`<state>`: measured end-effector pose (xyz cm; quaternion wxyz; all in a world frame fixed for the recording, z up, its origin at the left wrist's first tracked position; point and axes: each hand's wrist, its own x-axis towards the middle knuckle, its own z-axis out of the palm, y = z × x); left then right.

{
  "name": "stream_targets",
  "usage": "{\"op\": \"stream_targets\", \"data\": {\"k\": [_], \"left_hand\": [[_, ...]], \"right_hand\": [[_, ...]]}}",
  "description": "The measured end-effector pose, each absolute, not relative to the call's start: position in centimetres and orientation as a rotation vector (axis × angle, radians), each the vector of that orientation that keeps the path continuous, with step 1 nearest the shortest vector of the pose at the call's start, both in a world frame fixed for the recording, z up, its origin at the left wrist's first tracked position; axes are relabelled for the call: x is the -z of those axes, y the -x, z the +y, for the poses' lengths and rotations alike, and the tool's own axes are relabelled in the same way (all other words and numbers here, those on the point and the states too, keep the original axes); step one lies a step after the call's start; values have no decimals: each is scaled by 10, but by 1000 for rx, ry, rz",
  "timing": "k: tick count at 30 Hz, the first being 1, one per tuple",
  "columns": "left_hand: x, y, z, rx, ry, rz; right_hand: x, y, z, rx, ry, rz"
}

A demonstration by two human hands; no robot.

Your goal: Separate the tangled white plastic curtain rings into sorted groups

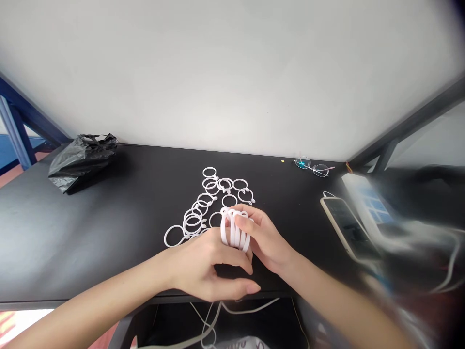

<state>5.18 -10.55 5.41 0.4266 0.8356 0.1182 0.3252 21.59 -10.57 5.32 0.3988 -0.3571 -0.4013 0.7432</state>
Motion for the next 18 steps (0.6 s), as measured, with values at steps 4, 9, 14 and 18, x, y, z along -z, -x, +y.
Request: {"op": "stream_targets", "data": {"k": [4,9,14,18], "left_hand": [[-53,-51,-102,-835,-1866,329],[-52,-46,-88,-960,-1420,247],[-51,-46,-83,-834,-1404,195],[-48,-49,-84,-868,-1326,252]], "right_hand": [[-49,-218,-103,-1902,807,-989],[-48,-225,-99,-2020,646,-1044],[-46,-225,-99,-2084,705,-948],[-44,-221,-100,-1980,709,-931]]}}
